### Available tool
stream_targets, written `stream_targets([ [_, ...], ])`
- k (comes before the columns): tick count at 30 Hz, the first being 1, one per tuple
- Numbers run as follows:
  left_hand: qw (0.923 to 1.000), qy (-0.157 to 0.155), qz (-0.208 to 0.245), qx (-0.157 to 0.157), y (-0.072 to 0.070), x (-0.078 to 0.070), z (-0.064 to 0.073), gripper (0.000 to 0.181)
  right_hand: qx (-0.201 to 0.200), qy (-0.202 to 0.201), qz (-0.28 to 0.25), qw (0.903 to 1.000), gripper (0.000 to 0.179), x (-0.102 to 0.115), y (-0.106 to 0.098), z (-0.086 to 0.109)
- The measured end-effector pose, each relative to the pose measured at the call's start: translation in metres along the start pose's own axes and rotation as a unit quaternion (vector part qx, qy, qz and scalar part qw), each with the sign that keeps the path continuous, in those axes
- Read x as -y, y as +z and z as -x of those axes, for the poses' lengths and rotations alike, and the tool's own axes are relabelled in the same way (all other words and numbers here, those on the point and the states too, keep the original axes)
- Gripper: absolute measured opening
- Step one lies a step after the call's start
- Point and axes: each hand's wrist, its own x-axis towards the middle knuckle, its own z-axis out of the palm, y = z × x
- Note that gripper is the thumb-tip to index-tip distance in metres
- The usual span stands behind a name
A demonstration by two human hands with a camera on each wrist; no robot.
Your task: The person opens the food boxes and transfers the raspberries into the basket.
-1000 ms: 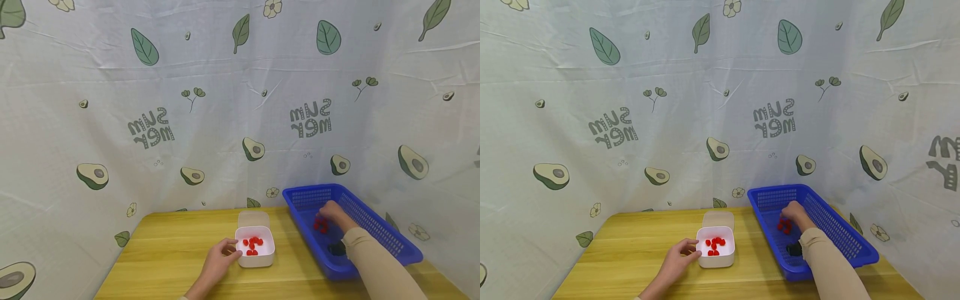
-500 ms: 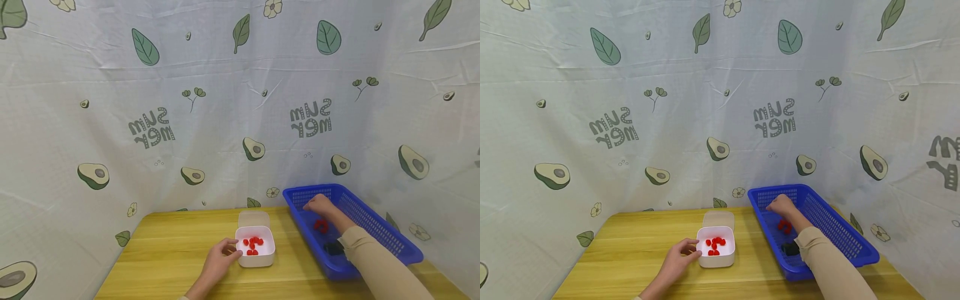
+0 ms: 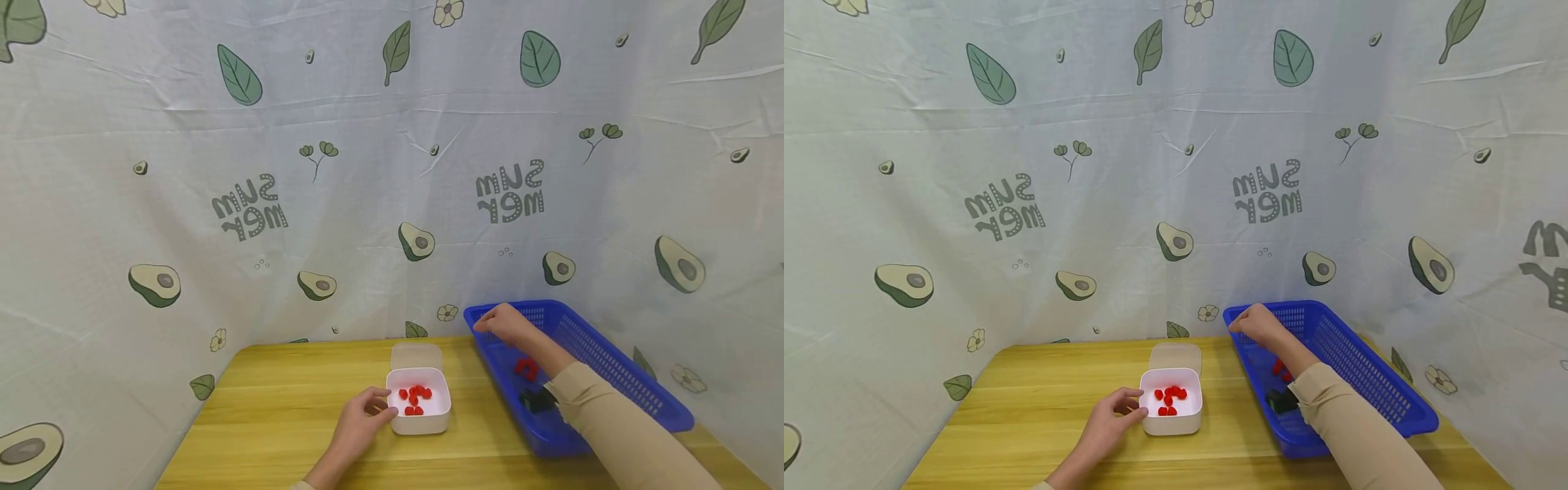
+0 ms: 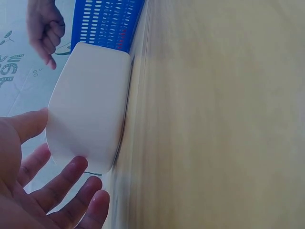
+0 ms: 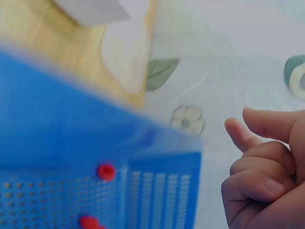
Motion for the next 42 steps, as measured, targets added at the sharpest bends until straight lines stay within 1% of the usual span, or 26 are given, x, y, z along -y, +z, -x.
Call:
stream_targets([
  [3, 1.0000, 0.001, 0.001, 0.001, 0.000, 0.000, -0.001, 0.034, 0.011, 0.002, -0.026, 0.9996, 0.032, 0.013, 0.004, 0.002],
  [6, 1.0000, -0.001, 0.001, 0.003, 0.000, -0.001, -0.001, 0.034, 0.026, -0.007, -0.041, 0.9988, 0.034, 0.024, 0.010, 0.006],
  [11, 1.0000, 0.001, 0.001, 0.005, -0.001, -0.001, -0.001, 0.035, 0.028, -0.017, -0.059, 0.9977, 0.033, 0.037, 0.023, 0.010],
  [14, 1.0000, 0.004, 0.003, 0.004, -0.001, -0.002, -0.002, 0.035, 0.030, -0.016, -0.061, 0.9976, 0.028, 0.045, 0.033, 0.014],
  [18, 1.0000, 0.005, 0.006, 0.005, -0.001, -0.002, -0.002, 0.035, 0.041, -0.008, -0.065, 0.9970, 0.024, 0.051, 0.049, 0.017],
  [23, 0.9999, 0.001, 0.009, 0.008, -0.001, -0.003, -0.001, 0.035, 0.062, 0.010, -0.105, 0.9925, 0.023, 0.050, 0.069, 0.019],
  [25, 0.9999, 0.001, 0.009, 0.008, 0.000, -0.003, -0.001, 0.034, 0.070, 0.014, -0.111, 0.9912, 0.023, 0.049, 0.076, 0.021],
  [29, 0.9999, 0.003, 0.010, 0.010, 0.000, -0.002, 0.000, 0.034, 0.073, 0.022, -0.102, 0.9918, 0.021, 0.047, 0.088, 0.024],
  [34, 0.9999, 0.007, 0.009, 0.011, -0.001, -0.001, 0.002, 0.034, 0.086, 0.015, -0.083, 0.9928, 0.017, 0.046, 0.105, 0.026],
  [38, 0.9999, 0.006, 0.010, 0.010, -0.001, -0.001, 0.003, 0.033, 0.103, -0.007, -0.064, 0.9925, 0.014, 0.047, 0.115, 0.027],
  [42, 0.9998, 0.004, 0.012, 0.014, -0.002, -0.001, 0.003, 0.035, 0.124, -0.034, -0.053, 0.9903, 0.009, 0.046, 0.123, 0.030],
])
